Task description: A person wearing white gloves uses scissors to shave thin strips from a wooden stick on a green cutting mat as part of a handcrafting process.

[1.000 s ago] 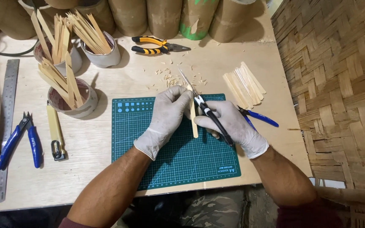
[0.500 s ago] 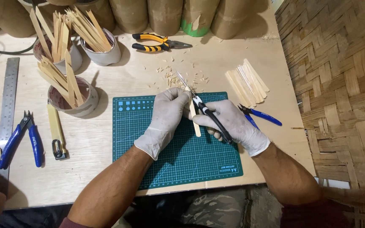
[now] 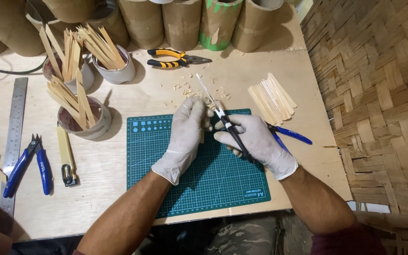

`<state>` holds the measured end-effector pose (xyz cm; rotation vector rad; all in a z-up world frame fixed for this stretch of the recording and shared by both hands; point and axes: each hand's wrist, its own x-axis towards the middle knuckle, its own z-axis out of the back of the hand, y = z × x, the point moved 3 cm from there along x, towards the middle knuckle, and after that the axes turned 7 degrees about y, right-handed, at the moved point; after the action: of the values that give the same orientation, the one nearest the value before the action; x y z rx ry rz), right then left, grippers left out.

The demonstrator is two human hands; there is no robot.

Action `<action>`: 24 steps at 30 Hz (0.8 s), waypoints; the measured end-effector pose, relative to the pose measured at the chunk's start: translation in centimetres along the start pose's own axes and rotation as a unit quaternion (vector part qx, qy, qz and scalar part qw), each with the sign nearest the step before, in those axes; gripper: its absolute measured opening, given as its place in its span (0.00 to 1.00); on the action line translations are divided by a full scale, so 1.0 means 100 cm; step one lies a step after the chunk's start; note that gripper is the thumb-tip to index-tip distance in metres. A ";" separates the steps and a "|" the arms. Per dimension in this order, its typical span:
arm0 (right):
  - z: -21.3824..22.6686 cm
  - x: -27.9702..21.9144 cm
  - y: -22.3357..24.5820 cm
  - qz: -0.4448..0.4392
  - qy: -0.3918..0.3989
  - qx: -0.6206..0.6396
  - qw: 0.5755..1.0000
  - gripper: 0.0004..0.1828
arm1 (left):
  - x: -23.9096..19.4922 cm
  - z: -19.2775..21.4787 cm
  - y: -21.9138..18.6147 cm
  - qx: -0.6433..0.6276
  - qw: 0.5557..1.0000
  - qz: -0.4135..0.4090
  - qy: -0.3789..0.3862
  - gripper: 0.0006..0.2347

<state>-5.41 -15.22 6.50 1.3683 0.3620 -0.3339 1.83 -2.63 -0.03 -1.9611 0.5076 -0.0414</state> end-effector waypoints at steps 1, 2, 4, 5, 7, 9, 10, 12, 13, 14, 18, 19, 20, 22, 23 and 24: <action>0.001 0.000 -0.001 0.002 -0.001 -0.001 1.000 0.20 | 0.000 -0.001 -0.001 0.000 1.000 -0.002 0.001 0.08; 0.002 0.000 -0.001 0.011 -0.003 -0.001 1.000 0.21 | 0.000 0.000 0.000 -0.021 1.000 0.013 -0.008 0.07; 0.003 0.001 -0.002 0.022 -0.004 -0.003 1.000 0.22 | -0.002 0.000 -0.003 -0.042 0.999 0.025 -0.018 0.06; 0.004 0.002 -0.003 0.025 0.003 -0.007 1.000 0.21 | -0.004 0.000 -0.005 -0.035 0.999 0.029 -0.020 0.05; 0.006 0.004 -0.008 0.029 0.010 -0.013 0.999 0.21 | -0.012 -0.003 -0.016 -0.029 0.999 0.031 -0.023 0.04; 0.009 0.009 -0.016 0.041 0.018 -0.032 0.999 0.22 | -0.024 -0.007 -0.036 -0.003 0.998 0.032 -0.052 0.04; 0.009 0.009 -0.016 0.041 0.019 -0.032 0.998 0.22 | -0.016 -0.001 -0.025 -0.003 0.998 0.032 -0.053 0.04; 0.009 0.007 -0.016 0.040 0.025 -0.053 0.997 0.24 | 0.000 0.011 -0.005 0.060 0.995 0.008 -0.076 0.04; 0.007 0.006 -0.012 0.039 0.026 -0.053 0.997 0.24 | -0.003 0.009 -0.007 0.060 0.995 0.009 -0.077 0.04; 0.005 0.005 -0.008 0.054 0.026 -0.064 0.996 0.23 | -0.005 0.007 -0.008 0.051 0.996 -0.001 -0.067 0.05; 0.007 0.009 -0.013 0.060 0.023 -0.087 0.994 0.23 | -0.005 0.005 -0.007 0.044 0.998 -0.019 -0.046 0.06; 0.007 0.009 -0.014 0.059 0.024 -0.088 0.994 0.23 | -0.005 0.006 -0.006 0.044 0.998 -0.018 -0.047 0.06; 0.007 0.008 -0.015 0.061 0.024 -0.087 0.994 0.23 | -0.004 0.006 -0.006 0.043 0.998 -0.023 -0.045 0.06; 0.007 0.008 -0.016 0.061 0.025 -0.087 0.994 0.22 | -0.002 0.007 -0.004 0.042 0.998 -0.027 -0.044 0.06; 0.007 0.008 -0.016 0.061 0.026 -0.090 0.994 0.23 | -0.002 0.007 -0.003 0.043 0.998 -0.029 -0.040 0.06; 0.007 0.008 -0.017 0.060 0.027 -0.092 0.994 0.23 | -0.002 0.007 -0.003 0.043 0.998 -0.031 -0.037 0.06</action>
<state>-5.41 -16.21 4.78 1.2136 0.3450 -0.1592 1.91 -1.85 -0.08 -1.8867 0.3897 -0.0302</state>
